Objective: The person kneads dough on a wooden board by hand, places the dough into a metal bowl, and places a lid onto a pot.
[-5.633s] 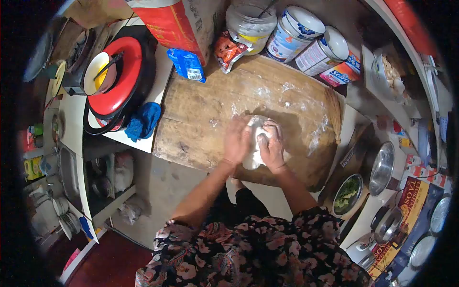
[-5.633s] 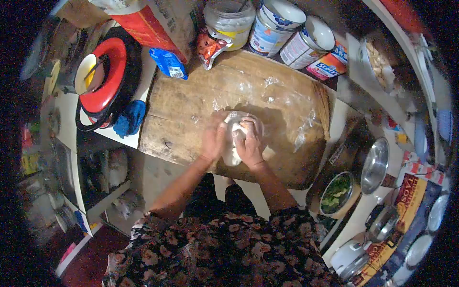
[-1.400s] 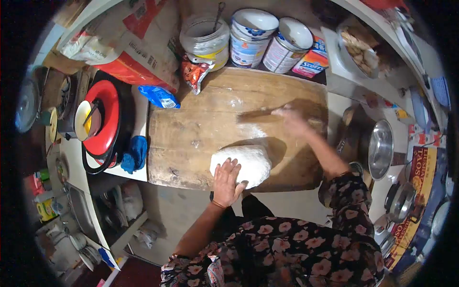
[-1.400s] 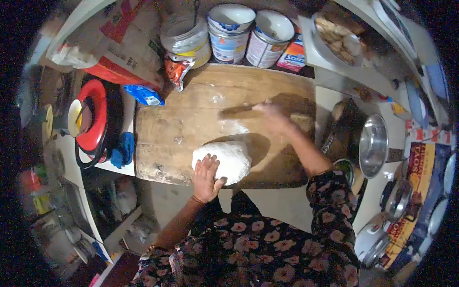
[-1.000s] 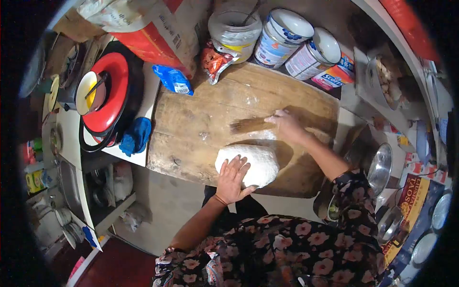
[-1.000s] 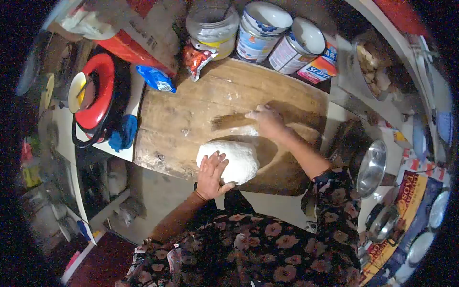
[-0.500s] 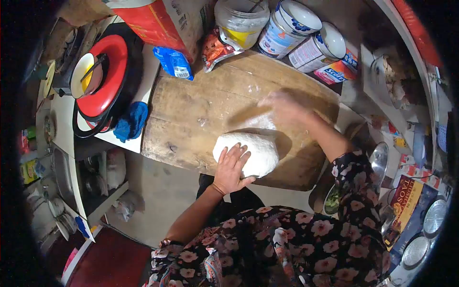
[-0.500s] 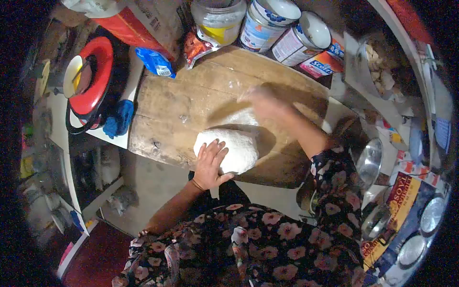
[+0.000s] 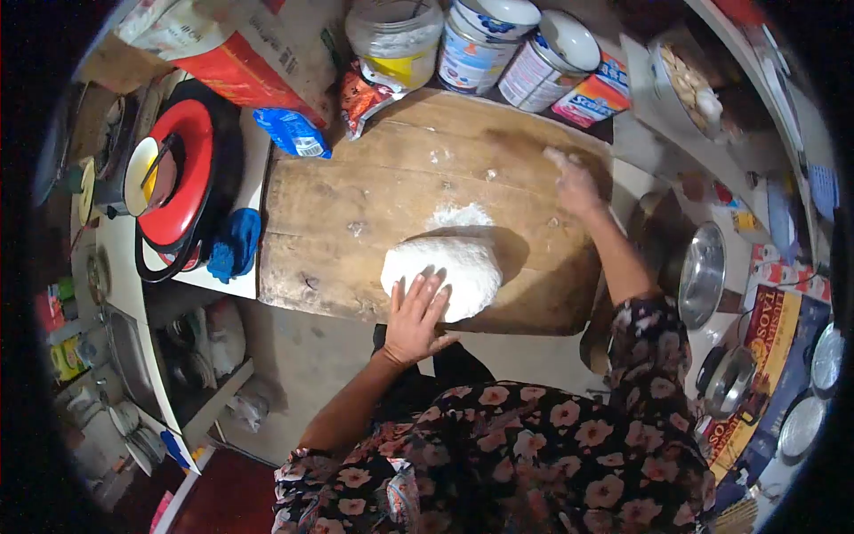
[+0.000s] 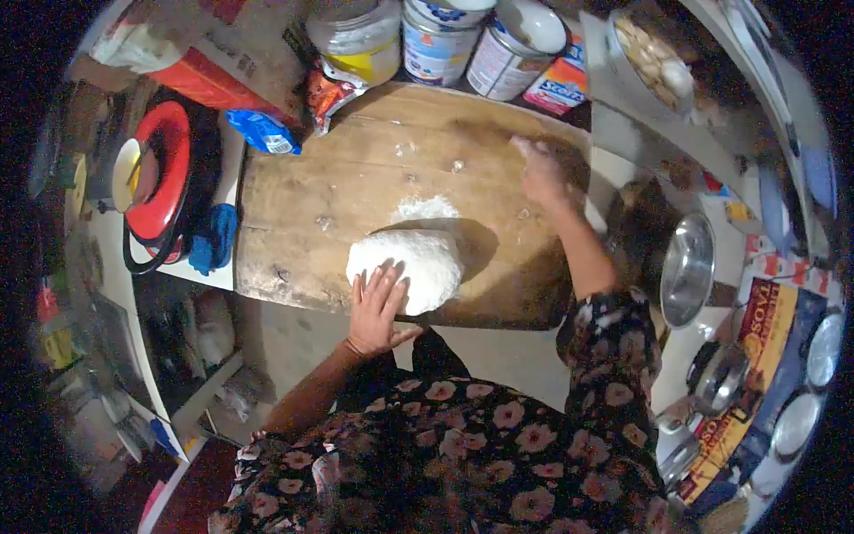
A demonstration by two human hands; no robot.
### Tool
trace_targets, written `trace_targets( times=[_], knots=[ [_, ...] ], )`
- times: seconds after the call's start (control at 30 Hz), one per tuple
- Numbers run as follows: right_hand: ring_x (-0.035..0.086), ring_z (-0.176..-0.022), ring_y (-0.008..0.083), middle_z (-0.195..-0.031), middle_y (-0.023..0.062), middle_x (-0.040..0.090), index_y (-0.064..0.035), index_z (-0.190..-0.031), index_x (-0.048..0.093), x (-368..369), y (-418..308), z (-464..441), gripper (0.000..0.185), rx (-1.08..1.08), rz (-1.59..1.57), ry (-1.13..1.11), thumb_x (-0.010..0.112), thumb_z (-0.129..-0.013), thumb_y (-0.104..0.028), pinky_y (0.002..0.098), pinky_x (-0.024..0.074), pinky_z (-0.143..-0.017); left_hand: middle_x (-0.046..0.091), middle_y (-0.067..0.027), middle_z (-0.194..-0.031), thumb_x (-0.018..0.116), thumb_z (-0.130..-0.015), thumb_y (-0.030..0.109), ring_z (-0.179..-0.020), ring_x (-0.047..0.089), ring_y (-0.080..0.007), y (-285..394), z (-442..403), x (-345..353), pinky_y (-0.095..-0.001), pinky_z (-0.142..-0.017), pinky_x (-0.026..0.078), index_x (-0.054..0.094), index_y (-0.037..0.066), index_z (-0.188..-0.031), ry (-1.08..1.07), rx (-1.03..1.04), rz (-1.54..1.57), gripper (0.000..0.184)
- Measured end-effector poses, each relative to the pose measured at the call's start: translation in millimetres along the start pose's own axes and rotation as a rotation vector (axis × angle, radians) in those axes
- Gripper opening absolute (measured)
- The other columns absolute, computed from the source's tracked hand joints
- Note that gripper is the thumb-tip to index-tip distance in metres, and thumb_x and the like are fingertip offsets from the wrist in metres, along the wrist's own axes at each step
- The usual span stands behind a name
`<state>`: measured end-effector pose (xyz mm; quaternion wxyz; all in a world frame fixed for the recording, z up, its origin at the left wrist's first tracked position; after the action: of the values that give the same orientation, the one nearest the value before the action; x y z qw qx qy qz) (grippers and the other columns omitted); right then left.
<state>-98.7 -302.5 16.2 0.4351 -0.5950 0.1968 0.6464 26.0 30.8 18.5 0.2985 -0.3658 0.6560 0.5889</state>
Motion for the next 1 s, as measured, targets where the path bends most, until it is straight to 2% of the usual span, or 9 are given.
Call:
trace_targets(
  times=[0.07, 0.13, 0.2, 0.33, 0.43, 0.67, 0.87, 0.93, 1.0],
  knots=[
    [0.045, -0.123, 0.0349, -0.131, 0.0216, 0.048, -0.0112, -0.134, 0.045, -3, 13, 7, 0.052, 0.025, 0.101, 0.125, 0.052, -0.083, -0.006, 0.0423, 0.0354, -0.104, 0.034, -0.0149, -0.144, 0.077, -0.060, 0.046, -0.134, 0.031, -0.0348, 3, -2, 5, -0.0609, -0.105, 0.020, 0.039, 0.009, -0.136, 0.029, 0.025, 0.010, 0.092],
    [0.041, -0.127, 0.0343, -0.132, 0.0203, 0.048, -0.0099, -0.132, 0.045, -17, -22, 24, 0.049, -0.043, -0.091, 0.312, 0.055, -0.084, -0.011, 0.0410, 0.0324, -0.106, 0.035, -0.0145, -0.143, 0.078, -0.057, 0.042, -0.134, 0.031, -0.0341, 6, -27, 4, -0.0607, -0.105, 0.021, 0.039, 0.010, -0.136, -0.006, 0.047, -0.114, 0.094],
    [0.038, -0.127, 0.0346, -0.130, 0.0203, 0.048, -0.0070, -0.130, 0.047, -18, -91, 66, 0.048, -0.096, -0.530, 0.124, 0.057, -0.084, -0.015, 0.0393, 0.0310, -0.106, 0.036, -0.0169, -0.142, 0.070, -0.066, 0.047, -0.132, 0.032, -0.0356, 10, -49, 4, -0.0595, -0.106, 0.020, 0.042, 0.006, -0.133, -0.034, 0.087, -0.140, 0.083],
    [0.045, -0.120, 0.0392, -0.123, 0.0191, 0.053, -0.0034, -0.126, 0.049, 33, -173, 132, 0.050, -0.244, -0.286, 0.262, 0.057, -0.083, -0.028, 0.0533, 0.0284, -0.104, 0.039, -0.0161, -0.139, 0.068, -0.070, 0.040, -0.132, 0.033, -0.0338, 8, -76, 0, -0.0540, -0.109, 0.021, 0.041, 0.006, -0.133, -0.002, 0.116, -0.080, 0.077],
    [0.047, -0.117, 0.0387, -0.121, 0.0175, 0.055, -0.0033, -0.122, 0.053, 35, -176, 145, 0.049, -0.197, -0.324, 0.463, 0.056, -0.082, -0.032, 0.0577, 0.0272, -0.101, 0.042, -0.0164, -0.136, 0.054, -0.079, 0.034, -0.130, 0.036, -0.0343, -5, -77, 5, -0.0532, -0.109, 0.022, 0.047, 0.005, -0.129, 0.038, 0.110, -0.043, 0.058],
    [0.052, -0.108, 0.0366, -0.111, 0.0167, 0.058, -0.0012, -0.114, 0.057, 42, -158, 108, 0.049, -0.155, -0.317, 0.679, 0.050, -0.081, -0.037, 0.0543, 0.0311, -0.099, 0.048, -0.0144, -0.130, 0.057, -0.076, 0.026, -0.123, 0.043, -0.0332, -25, -107, 7, -0.0527, -0.105, 0.028, 0.051, 0.010, -0.125, 0.095, 0.076, -0.050, 0.053],
    [0.055, -0.095, 0.0344, -0.105, 0.0172, 0.059, -0.0030, -0.113, 0.056, 22, -150, 16, 0.047, -0.109, -0.275, 0.669, 0.057, -0.079, -0.035, 0.0481, 0.0401, -0.083, 0.051, -0.0198, -0.117, 0.061, -0.073, 0.036, -0.113, 0.049, -0.0365, -84, -189, 7, -0.0493, -0.097, 0.036, 0.046, 0.005, -0.128, 0.032, 0.067, -0.081, 0.065],
    [0.056, -0.096, 0.0367, -0.101, 0.0185, 0.062, -0.0055, -0.112, 0.058, 29, -141, -19, 0.049, -0.044, -0.298, 0.600, 0.062, -0.078, -0.040, 0.0491, 0.0402, -0.086, 0.048, -0.0243, -0.125, 0.063, -0.072, 0.043, -0.116, 0.046, -0.0401, -109, -214, 14, -0.0513, -0.099, 0.034, 0.038, 0.000, -0.133, -0.047, -0.008, -0.021, 0.078],
    [0.058, -0.094, 0.0373, -0.098, 0.0185, 0.063, -0.0056, -0.110, 0.059, 38, -135, -36, 0.049, -0.032, -0.283, 0.622, 0.062, -0.078, -0.042, 0.0492, 0.0417, -0.084, 0.045, -0.0252, -0.130, 0.064, -0.070, 0.049, -0.120, 0.043, -0.0415, -118, -226, 7, -0.0533, -0.103, 0.030, 0.034, 0.002, -0.137, 0.099, -0.033, -0.065, 0.088]
  ],
)
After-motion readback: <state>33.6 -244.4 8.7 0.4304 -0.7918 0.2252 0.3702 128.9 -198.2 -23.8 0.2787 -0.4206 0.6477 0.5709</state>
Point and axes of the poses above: each hand's wrist, its own z-axis away from the middle knuckle, its own x-axis out of the palm, y = z × x, the point moved 9 cm from there along -z, towards the middle knuckle
